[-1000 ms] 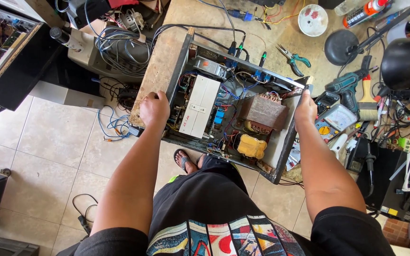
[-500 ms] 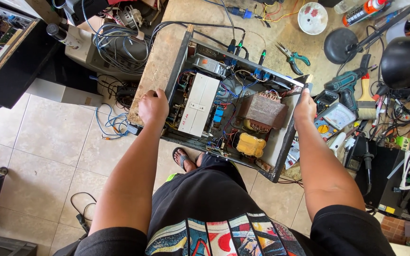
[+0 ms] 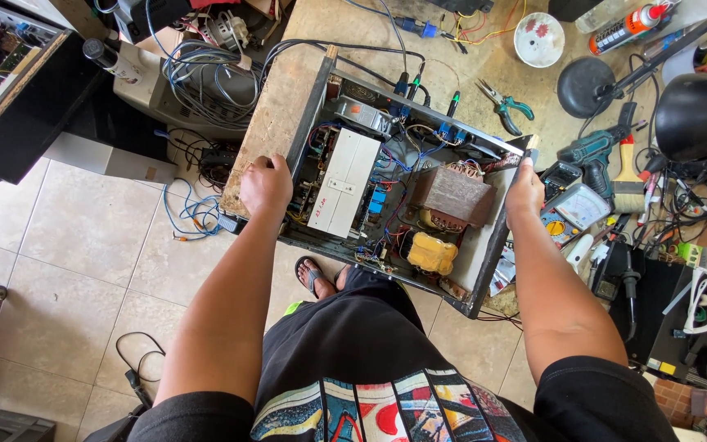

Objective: Troubleshooting and repairing an audio amplifier by connecting cables and inspecting internal components.

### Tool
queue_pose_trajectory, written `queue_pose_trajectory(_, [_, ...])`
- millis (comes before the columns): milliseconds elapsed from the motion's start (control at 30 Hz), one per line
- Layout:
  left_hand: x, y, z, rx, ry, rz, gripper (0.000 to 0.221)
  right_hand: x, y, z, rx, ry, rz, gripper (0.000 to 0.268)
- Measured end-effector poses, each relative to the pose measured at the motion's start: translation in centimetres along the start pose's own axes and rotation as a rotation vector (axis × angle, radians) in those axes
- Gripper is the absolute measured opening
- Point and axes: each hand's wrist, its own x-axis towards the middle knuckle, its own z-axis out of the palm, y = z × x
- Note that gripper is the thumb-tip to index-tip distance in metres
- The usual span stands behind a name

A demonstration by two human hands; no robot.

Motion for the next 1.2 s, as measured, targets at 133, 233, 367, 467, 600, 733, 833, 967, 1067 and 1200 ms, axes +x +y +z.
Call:
queue_pose_trajectory(133, [0.0,0.1,-0.1,-0.005,0.001,-0.005,0.048,0.3,0.2,0.1,0.009,0.010,-0.001,0.071])
queue_pose_trajectory(233, [-0.5,0.2,-0.5,-0.005,-0.005,-0.004,0.049,-1.6,-1.1,-0.3,0.020,0.051,-0.022,0.068])
queue_pose_trajectory(367, [-1.3,0.7,-1.1,0.019,-0.023,0.017,0.052,-0.1,0.6,1.7,0.016,0.405,-0.360,0.036])
queue_pose_trajectory(467, [-1.8,1.3,-1.6,0.039,-0.019,0.008,0.052,0.8,-2.3,2.0,-0.104,0.521,-0.673,0.050])
queue_pose_trajectory(600, [-1.4,1.3,-1.3,0.064,-0.031,-0.033,0.053,1.8,-11.5,4.0,0.047,0.110,-0.715,0.031])
queue_pose_trajectory(733, [-0.5,0.7,-0.4,0.143,-0.010,-0.071,0.053,8.3,-13.3,8.6,-0.081,-0.411,-0.208,0.043])
queue_pose_trajectory(833, [0.1,0.3,-0.1,0.159,0.004,-0.087,0.053,9.3,-13.5,9.3,0.115,-0.574,-0.084,0.026])
queue_pose_trajectory(967, [-0.1,0.3,-0.7,0.162,0.012,-0.062,0.053,11.1,-11.4,11.0,0.287,-0.675,-0.072,0.023])
queue_pose_trajectory(1067, [0.0,-0.3,-0.5,0.151,0.051,-0.062,0.050,13.0,-9.3,13.9,0.253,-0.643,-0.057,0.021])
queue_pose_trajectory(1200, [0.0,-0.3,0.0,0.173,0.048,-0.048,0.049,11.7,-10.6,12.8,0.267,-0.639,-0.060,0.020])
